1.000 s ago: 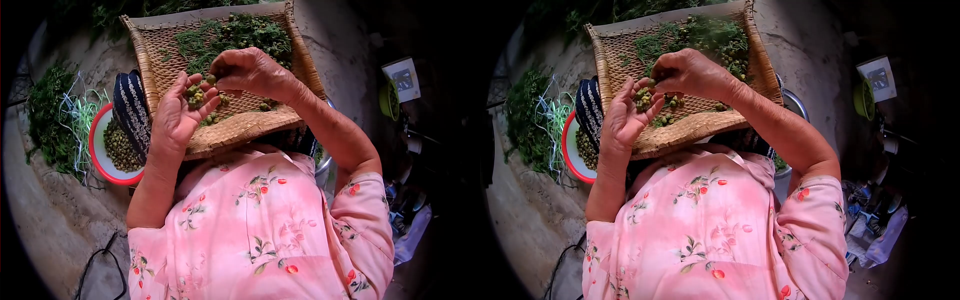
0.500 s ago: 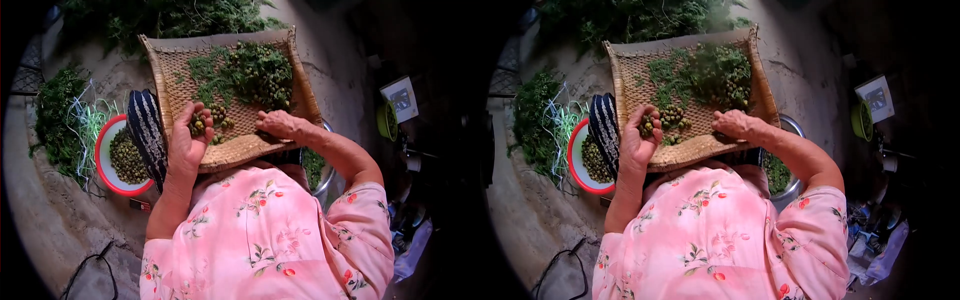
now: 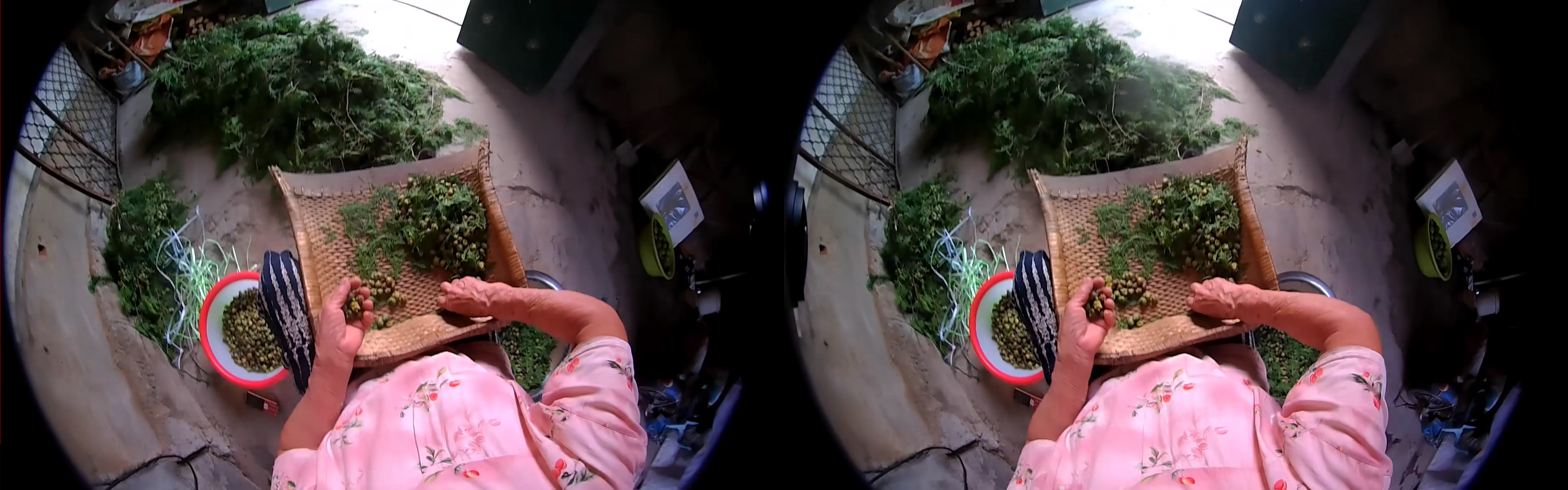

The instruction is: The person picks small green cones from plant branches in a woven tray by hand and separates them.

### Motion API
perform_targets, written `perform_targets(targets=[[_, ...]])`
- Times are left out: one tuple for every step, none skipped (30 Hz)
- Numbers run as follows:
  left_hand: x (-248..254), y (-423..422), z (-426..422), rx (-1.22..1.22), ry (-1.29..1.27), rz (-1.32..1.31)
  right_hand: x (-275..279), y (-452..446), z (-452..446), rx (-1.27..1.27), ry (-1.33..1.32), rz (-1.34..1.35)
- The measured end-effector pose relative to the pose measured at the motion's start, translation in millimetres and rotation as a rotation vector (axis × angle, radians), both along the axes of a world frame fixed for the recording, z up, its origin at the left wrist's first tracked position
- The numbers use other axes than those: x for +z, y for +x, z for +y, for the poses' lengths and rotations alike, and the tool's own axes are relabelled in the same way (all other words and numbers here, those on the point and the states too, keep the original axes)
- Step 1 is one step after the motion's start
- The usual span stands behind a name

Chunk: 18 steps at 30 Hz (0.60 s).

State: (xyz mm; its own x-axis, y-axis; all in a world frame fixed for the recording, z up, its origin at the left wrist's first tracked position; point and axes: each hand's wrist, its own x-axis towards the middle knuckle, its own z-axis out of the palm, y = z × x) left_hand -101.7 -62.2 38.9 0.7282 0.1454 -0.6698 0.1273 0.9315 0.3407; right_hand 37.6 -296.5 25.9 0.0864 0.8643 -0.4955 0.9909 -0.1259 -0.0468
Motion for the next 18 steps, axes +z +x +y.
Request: perform_targets(targets=[[-4,0,0,-0.003,0.001,-0.002,-4,3,-1,-0.012,0.041,0.022],[-3,3,3,-0.016,-0.008,-0.016,-10,9,2,-0.035,0.067,0.036],[-4,2,1,-0.027,-0.030,-0.016,-14,10,3,-0.056,0.080,0.065],[-2,3,2,-0.018,-0.037,0.000,-12,11,8,-0.047,0.053,0.090],[4,4,0,-0.006,-0.029,0.023,-20,13,10,-0.087,0.062,0.139],[4,6,-1,-0.010,-0.015,0.024,-20,13,13,-0.107,0.090,0.129],[4,8,-1,-0.012,-0.001,0.027,-19,11,16,-0.125,0.118,0.121],[6,10,-1,-0.012,-0.009,0.022,-21,9,18,-0.055,0.112,0.043],[7,14,-2,-0.013,-0.005,0.021,-24,6,17,0.004,0.200,-0.014],[8,17,-2,-0.008,-0.033,0.033,-24,5,16,0.003,0.202,-0.017],[9,20,-4,-0.002,-0.061,0.047,-24,4,16,0.004,0.204,-0.019],[12,25,-4,-0.018,-0.050,0.028,-25,4,16,-0.022,0.197,0.001],[13,30,-3,-0.018,-0.047,0.027,-25,3,17,-0.023,0.200,0.000],[14,37,-3,-0.021,-0.042,0.008,-24,1,17,-0.015,0.208,-0.012],[14,43,-2,-0.023,-0.037,-0.012,-20,0,17,-0.008,0.215,-0.024],[11,49,0,-0.023,-0.040,-0.020,-17,0,18,-0.018,0.221,-0.007],[7,53,3,-0.026,-0.038,-0.019,-18,1,17,-0.021,0.223,-0.007],[3,57,6,-0.037,-0.028,-0.014,-21,1,16,-0.037,0.207,0.008]])
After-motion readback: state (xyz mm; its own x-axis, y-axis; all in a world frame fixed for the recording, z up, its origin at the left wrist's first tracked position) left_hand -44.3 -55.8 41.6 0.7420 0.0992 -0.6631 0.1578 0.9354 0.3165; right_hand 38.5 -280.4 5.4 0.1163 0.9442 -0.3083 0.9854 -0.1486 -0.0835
